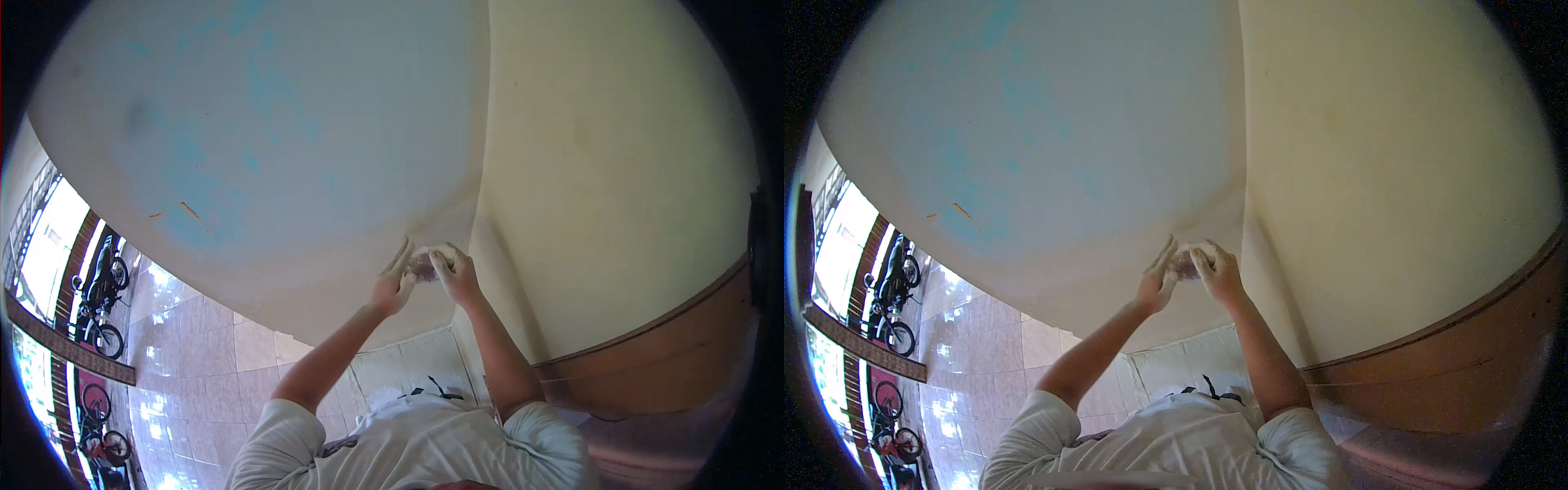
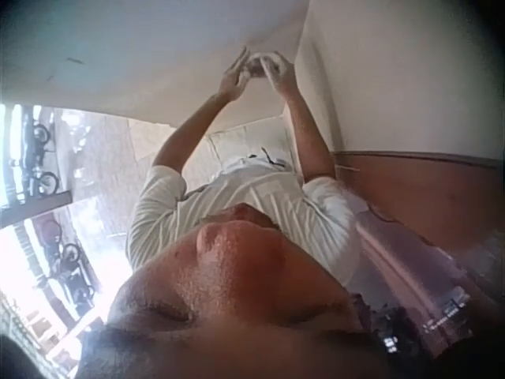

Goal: Sanding a wall to prepare it for painting.

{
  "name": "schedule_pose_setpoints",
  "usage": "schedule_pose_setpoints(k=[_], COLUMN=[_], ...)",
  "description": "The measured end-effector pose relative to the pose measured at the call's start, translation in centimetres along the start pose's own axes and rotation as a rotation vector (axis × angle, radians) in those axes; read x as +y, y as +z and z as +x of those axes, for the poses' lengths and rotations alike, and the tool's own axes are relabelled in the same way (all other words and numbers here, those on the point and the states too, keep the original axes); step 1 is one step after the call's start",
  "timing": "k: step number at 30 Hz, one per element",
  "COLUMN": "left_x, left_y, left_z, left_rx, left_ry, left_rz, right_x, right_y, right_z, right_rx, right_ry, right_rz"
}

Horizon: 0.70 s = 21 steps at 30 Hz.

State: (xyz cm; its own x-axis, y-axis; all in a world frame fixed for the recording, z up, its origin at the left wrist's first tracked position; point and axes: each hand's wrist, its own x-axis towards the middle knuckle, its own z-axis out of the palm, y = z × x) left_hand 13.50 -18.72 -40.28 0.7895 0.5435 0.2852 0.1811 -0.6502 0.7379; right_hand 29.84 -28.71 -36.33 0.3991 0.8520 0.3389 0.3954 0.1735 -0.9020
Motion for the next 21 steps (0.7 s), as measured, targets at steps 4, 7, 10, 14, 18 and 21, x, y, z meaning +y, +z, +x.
schedule_pose_setpoints(k=[4,7,10,14,18,21], left_x=[2.9,4.2,6.9,10.8,9.9,9.7], left_y=[-0.1,-2.6,-3.3,-3.1,-5.0,-5.0], left_z=[0.8,1.3,1.8,1.9,1.2,1.2], left_rx=[0.041,-0.117,-0.061,0.202,-0.070,-0.113], left_ry=[-0.278,-0.307,-0.184,-0.225,-0.204,-0.137], left_rz=[-0.731,-1.030,-1.067,-1.194,-1.366,-1.280], right_x=[-1.0,-2.5,-4.0,-5.2,-6.4,-5.9], right_y=[-0.4,-0.2,-0.6,-0.6,-0.5,-0.1], right_z=[0.8,1.7,2.6,3.4,3.7,3.9], right_rx=[0.020,-0.070,-0.127,-0.082,-0.145,-0.140], right_ry=[-0.007,-0.096,-0.052,-0.079,-0.140,-0.158], right_rz=[0.206,0.220,0.182,0.049,-0.080,-0.078])
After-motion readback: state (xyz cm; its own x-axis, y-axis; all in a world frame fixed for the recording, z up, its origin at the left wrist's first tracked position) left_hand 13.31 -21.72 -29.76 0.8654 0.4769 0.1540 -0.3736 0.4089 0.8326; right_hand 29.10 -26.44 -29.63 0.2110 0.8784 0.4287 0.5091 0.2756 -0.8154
